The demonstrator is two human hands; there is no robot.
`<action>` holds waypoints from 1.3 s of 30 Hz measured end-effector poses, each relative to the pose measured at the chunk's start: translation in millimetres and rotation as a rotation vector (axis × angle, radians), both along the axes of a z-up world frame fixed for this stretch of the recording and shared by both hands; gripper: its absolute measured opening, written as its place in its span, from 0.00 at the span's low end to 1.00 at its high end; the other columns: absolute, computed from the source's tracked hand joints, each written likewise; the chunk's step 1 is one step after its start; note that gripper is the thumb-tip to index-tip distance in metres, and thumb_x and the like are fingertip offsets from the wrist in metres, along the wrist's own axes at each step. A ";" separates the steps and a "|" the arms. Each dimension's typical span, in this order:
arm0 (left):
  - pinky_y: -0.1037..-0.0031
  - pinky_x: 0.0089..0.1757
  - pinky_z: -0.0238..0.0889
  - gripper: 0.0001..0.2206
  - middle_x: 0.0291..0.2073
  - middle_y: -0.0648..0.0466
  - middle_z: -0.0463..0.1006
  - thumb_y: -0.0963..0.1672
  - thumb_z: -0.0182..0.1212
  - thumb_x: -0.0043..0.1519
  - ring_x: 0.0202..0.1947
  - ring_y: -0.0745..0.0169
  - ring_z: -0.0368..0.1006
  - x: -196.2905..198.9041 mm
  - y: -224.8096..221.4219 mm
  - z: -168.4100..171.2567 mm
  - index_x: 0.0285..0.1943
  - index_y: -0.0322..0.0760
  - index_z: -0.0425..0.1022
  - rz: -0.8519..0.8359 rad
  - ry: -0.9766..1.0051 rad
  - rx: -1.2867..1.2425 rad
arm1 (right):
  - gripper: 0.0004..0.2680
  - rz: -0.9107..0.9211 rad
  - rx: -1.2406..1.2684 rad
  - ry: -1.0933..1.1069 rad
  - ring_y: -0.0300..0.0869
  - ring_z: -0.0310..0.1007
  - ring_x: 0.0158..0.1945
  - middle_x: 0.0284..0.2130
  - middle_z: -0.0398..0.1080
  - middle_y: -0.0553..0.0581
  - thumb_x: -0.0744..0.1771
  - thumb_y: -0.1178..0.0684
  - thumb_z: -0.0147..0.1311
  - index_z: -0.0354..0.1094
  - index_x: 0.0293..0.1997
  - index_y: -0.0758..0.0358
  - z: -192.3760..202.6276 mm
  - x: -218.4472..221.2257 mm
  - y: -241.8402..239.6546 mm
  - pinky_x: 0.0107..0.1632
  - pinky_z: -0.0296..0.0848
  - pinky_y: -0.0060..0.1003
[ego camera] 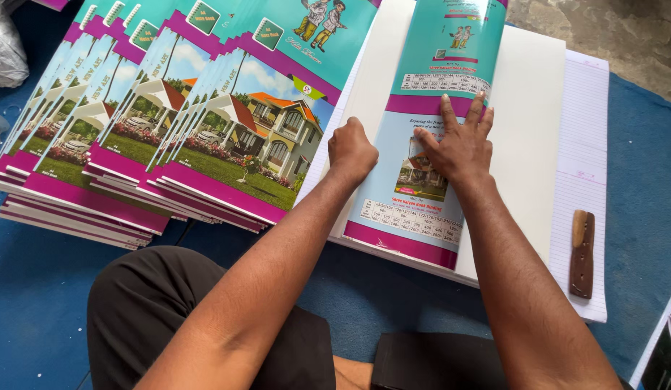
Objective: The person sits on a blue mat and repeatedly folds the cover of a book onto its pages, then uses a wooden block to press and smooth the spine. This process is repeated for multiple books in a stack.
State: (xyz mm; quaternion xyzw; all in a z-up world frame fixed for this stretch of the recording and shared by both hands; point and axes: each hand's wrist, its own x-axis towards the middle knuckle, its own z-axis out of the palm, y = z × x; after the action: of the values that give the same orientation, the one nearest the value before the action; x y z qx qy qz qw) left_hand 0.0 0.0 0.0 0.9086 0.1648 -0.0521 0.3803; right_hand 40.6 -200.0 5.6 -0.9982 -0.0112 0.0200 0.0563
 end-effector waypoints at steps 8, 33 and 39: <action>0.56 0.53 0.69 0.11 0.42 0.34 0.80 0.36 0.58 0.53 0.49 0.36 0.77 1.0 -0.6 -10.1 0.45 0.27 0.70 0.010 -0.068 0.003 | 0.32 0.007 -0.044 -0.002 0.70 0.25 0.77 0.76 0.29 0.71 0.65 0.23 0.48 0.46 0.78 0.37 -1.5 1.3 4.2 0.59 0.66 0.70; 0.66 0.50 0.74 0.30 0.46 0.49 0.84 0.50 0.83 0.38 0.48 0.54 0.80 48.0 -37.7 27.7 0.50 0.37 0.82 -0.723 0.116 0.427 | 0.30 0.088 -0.001 -0.076 0.63 0.35 0.78 0.76 0.39 0.68 0.67 0.33 0.43 0.46 0.80 0.46 -4.0 6.9 -17.2 0.73 0.35 0.72; 0.66 0.57 0.71 0.56 0.57 0.50 0.79 0.54 0.85 0.32 0.57 0.54 0.77 36.0 -55.5 46.5 0.76 0.46 0.61 -0.759 0.165 0.516 | 0.32 0.161 0.040 -0.081 0.57 0.26 0.79 0.77 0.34 0.67 0.67 0.29 0.43 0.43 0.78 0.52 -10.5 7.7 -33.2 0.73 0.33 0.61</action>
State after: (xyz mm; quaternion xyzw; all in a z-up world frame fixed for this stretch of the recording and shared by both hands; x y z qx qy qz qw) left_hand 36.0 -55.5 46.5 0.9623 -0.1421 -0.2170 0.0815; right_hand 48.3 -233.2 -4.9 -0.9927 -0.0942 -0.0162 0.0739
